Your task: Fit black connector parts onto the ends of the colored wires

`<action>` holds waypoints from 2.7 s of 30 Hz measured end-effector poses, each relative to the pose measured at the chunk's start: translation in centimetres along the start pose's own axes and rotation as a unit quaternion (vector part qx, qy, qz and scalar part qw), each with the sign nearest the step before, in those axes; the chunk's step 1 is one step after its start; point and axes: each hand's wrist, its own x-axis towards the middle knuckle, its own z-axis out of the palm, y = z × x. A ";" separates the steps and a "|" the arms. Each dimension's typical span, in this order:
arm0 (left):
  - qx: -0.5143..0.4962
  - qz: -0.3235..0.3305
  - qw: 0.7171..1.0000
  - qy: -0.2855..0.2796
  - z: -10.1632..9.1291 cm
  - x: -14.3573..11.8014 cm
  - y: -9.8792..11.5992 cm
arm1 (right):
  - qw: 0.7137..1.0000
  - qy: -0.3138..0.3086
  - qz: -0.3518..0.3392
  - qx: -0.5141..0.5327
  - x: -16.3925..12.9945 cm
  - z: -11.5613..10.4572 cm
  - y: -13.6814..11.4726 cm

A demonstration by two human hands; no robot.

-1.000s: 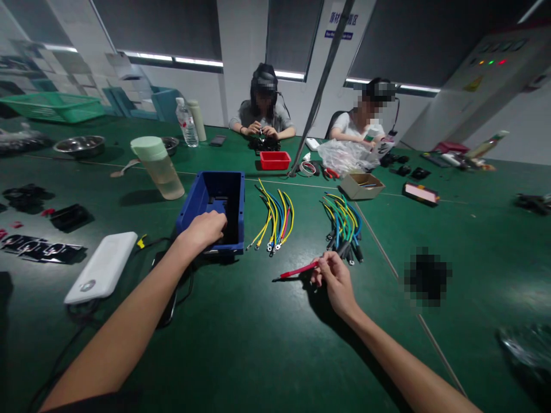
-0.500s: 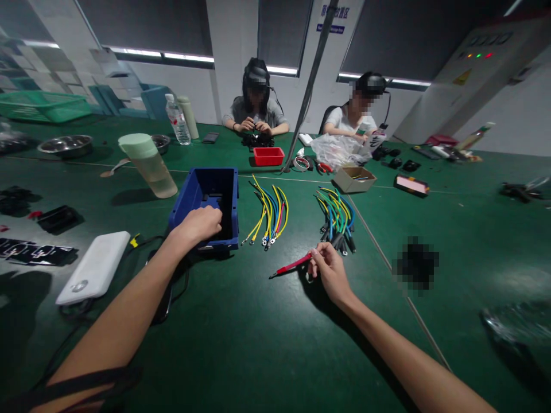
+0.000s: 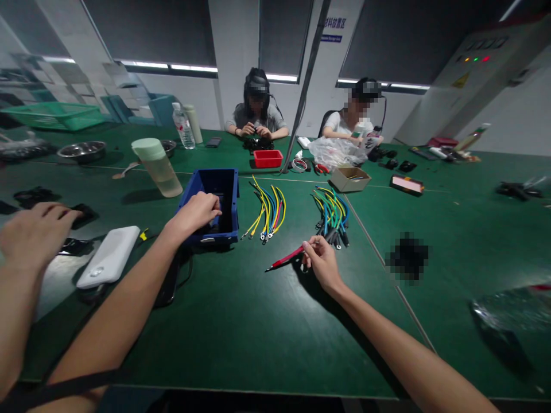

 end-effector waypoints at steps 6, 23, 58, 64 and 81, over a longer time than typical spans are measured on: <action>-0.064 -0.039 0.985 0.155 0.2 -2.2 1.9 | 1.000 0.000 -0.015 -0.001 -0.1 0.1 0.0; -0.321 0.125 0.907 0.241 7.3 -9.0 12.1 | 1.000 0.021 0.004 0.002 -0.4 -0.1 -0.9; -0.393 0.022 0.918 0.050 8.8 -8.2 11.4 | 0.999 0.002 0.019 -0.032 -0.5 0.0 -0.6; -0.412 0.037 0.908 0.067 9.1 -8.2 11.4 | 0.999 -0.014 0.032 -0.023 -0.5 -0.3 -0.4; -0.339 0.053 0.934 0.100 9.2 -8.3 11.2 | 0.998 -0.020 0.040 -0.054 -0.6 -0.4 -1.0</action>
